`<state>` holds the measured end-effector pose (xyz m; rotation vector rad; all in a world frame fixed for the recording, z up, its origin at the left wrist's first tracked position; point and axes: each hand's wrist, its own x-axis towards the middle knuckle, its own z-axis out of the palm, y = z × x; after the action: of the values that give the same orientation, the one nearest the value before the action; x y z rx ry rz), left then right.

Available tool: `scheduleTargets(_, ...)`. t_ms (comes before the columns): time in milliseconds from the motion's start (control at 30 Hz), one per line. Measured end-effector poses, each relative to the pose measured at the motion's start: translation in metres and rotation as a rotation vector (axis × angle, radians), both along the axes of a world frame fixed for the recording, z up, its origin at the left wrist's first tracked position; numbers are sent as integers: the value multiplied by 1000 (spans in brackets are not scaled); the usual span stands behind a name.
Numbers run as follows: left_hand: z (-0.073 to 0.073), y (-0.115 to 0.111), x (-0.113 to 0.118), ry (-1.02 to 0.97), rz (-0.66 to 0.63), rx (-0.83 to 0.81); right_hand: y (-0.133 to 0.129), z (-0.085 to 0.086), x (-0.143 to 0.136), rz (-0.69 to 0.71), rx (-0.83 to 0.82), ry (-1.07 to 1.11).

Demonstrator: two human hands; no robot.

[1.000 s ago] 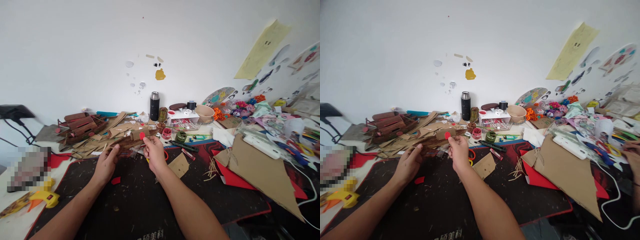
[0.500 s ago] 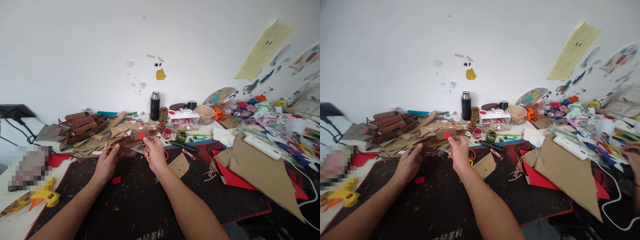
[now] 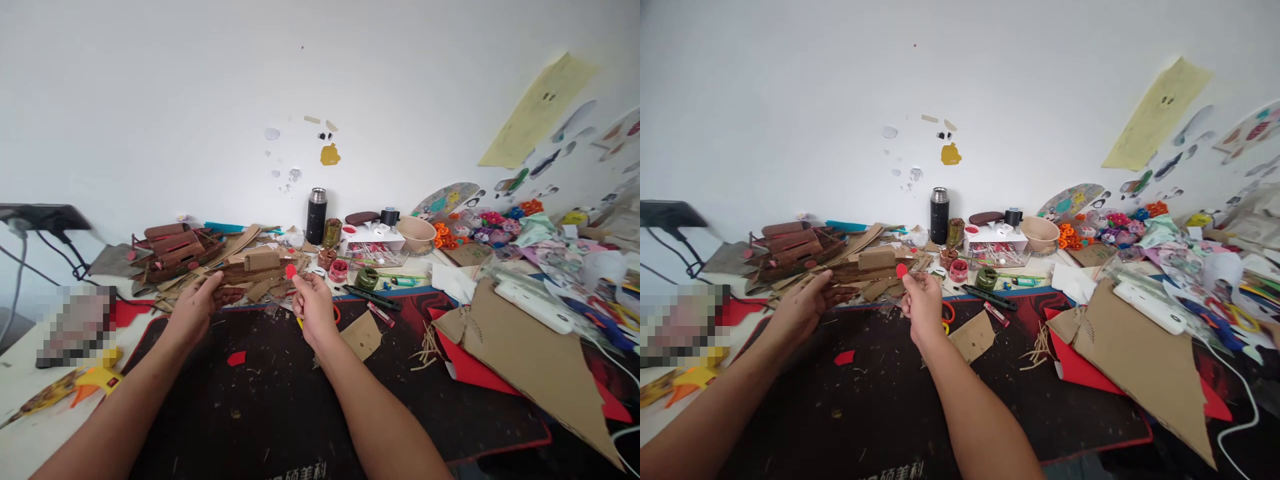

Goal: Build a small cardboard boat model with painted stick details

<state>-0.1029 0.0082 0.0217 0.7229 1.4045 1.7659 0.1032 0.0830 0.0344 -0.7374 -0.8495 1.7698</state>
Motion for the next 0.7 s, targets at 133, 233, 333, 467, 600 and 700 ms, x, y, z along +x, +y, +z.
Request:
scheduleTargets(133, -8, -2, -17, -12, -5, -95, -1, 0, 0, 22, -5, -12)
scheduleTargets(233, -11, -4, -22, -55, -14, -129, -2, 1, 0, 53, 4, -33)
scheduleTargets(333, -10, -7, -24, -69, -24, -140, -2, 0, -1, 56, 6, -45)
scheduleTargets(467, -5, -14, -27, -21, -49, -127, -2, 0, -2, 56, -5, -62)
scheduleTargets(600, -2, -20, -30, -2, -79, -127, -2, -1, -3, 67, 2, -72)
scheduleTargets(700, -3, -24, -31, 4, -62, -135, -3, -2, -3, 85, 16, -80)
